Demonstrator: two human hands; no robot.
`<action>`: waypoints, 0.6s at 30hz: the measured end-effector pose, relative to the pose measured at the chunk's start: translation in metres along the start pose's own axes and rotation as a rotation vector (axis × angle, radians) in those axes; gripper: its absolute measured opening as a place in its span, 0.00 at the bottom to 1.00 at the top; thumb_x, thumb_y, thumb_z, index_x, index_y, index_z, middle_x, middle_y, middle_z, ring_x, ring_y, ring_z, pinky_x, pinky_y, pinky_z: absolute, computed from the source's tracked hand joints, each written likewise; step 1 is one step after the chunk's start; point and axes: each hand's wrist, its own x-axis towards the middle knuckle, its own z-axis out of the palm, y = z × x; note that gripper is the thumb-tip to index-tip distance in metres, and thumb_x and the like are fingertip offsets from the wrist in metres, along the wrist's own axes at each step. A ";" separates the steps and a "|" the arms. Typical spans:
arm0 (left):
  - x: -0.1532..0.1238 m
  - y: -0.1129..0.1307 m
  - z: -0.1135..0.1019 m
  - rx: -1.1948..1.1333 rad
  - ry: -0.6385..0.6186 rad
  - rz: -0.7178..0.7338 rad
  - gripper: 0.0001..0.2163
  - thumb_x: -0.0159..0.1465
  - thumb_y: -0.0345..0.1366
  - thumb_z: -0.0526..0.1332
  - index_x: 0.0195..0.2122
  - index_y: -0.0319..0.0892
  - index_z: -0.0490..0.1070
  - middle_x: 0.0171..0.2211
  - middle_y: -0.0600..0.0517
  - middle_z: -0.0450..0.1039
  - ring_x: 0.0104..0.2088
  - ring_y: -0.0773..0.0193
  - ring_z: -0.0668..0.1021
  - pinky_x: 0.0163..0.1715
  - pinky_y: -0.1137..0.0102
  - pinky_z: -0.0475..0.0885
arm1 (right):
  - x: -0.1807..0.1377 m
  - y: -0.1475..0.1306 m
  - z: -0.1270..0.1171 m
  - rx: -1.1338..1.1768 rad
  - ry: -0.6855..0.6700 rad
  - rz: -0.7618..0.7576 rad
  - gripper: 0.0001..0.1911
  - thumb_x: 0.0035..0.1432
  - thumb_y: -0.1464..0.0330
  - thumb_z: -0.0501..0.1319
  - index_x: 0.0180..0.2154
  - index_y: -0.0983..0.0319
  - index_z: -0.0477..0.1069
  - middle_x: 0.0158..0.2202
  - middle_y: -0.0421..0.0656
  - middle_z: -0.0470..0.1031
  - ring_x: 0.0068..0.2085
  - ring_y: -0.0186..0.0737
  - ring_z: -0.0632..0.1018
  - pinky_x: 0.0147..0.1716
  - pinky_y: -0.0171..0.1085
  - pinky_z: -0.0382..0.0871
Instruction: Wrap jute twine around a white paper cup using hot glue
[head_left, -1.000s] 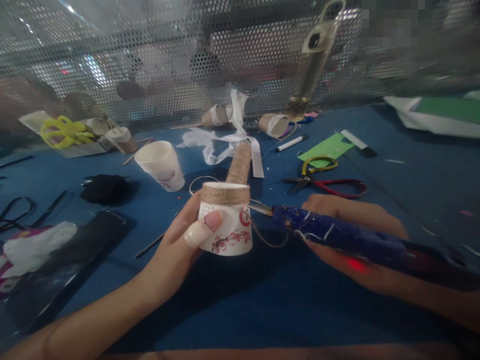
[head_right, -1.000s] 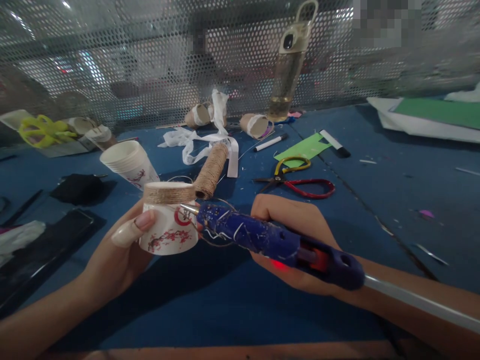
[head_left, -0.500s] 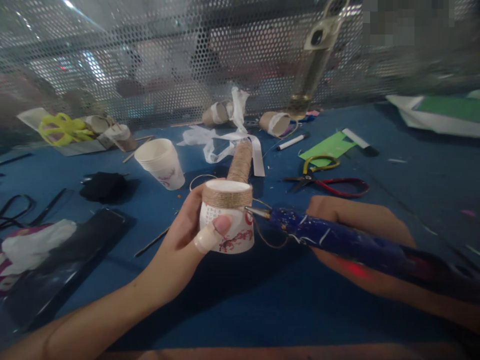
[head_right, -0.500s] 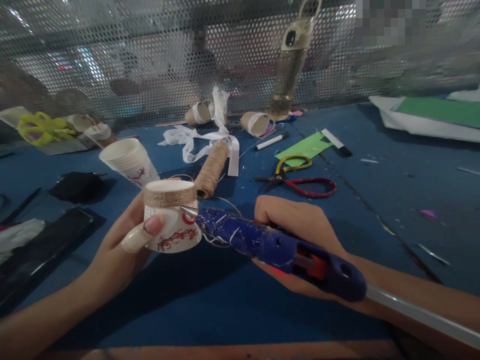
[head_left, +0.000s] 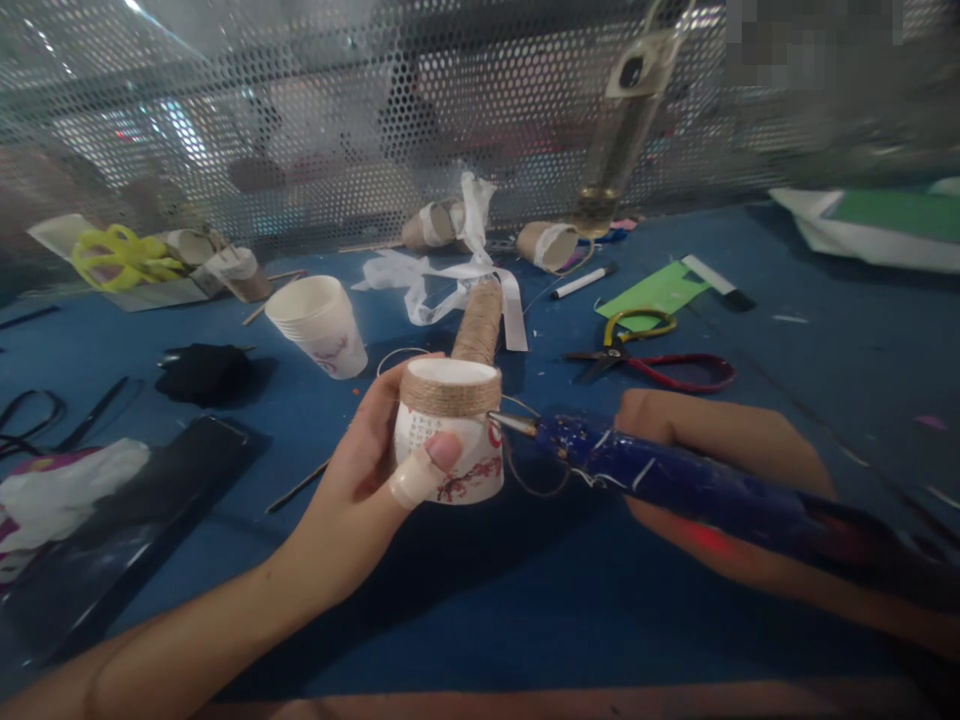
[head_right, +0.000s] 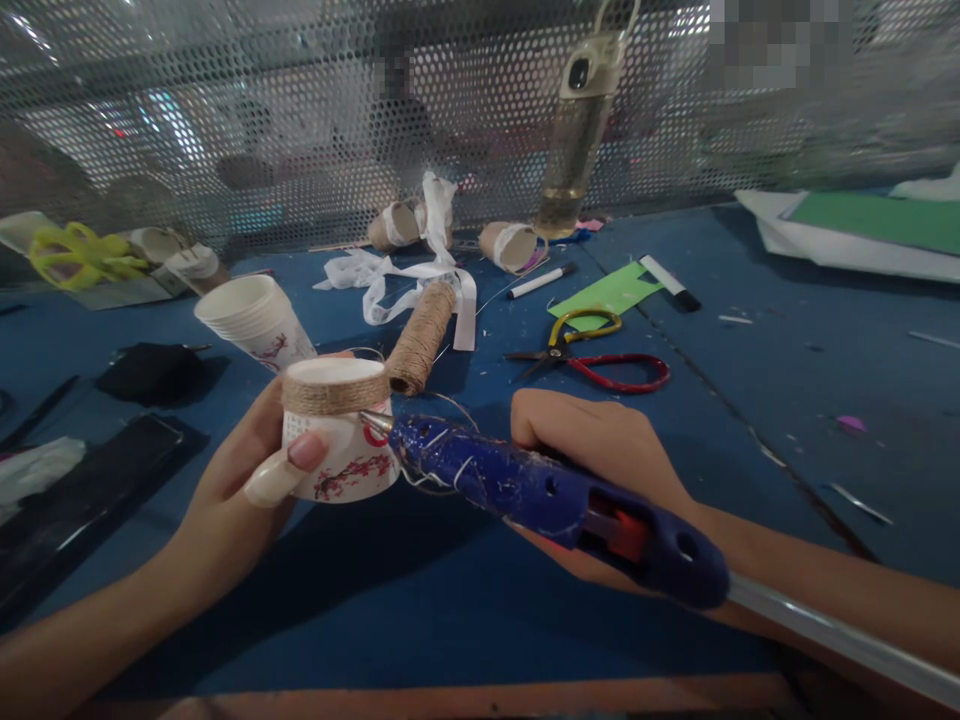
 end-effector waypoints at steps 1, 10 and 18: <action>0.000 0.000 0.000 -0.002 0.011 -0.006 0.18 0.75 0.46 0.67 0.64 0.54 0.75 0.59 0.50 0.79 0.58 0.53 0.80 0.57 0.64 0.79 | 0.000 -0.003 0.000 -0.006 -0.003 0.039 0.15 0.65 0.68 0.63 0.29 0.54 0.59 0.25 0.33 0.64 0.25 0.35 0.65 0.26 0.41 0.55; 0.001 0.006 0.005 0.161 0.096 0.023 0.25 0.70 0.50 0.72 0.65 0.52 0.70 0.62 0.48 0.75 0.60 0.52 0.78 0.61 0.61 0.76 | -0.001 -0.011 -0.003 -0.062 -0.051 0.045 0.14 0.63 0.69 0.61 0.29 0.53 0.58 0.26 0.34 0.64 0.27 0.37 0.65 0.29 0.42 0.55; 0.001 0.007 0.005 0.227 0.100 0.038 0.26 0.70 0.51 0.72 0.65 0.51 0.69 0.64 0.46 0.73 0.63 0.47 0.76 0.65 0.57 0.73 | -0.002 -0.015 -0.005 -0.094 -0.080 0.074 0.13 0.61 0.71 0.61 0.29 0.53 0.58 0.26 0.35 0.65 0.27 0.37 0.66 0.27 0.41 0.55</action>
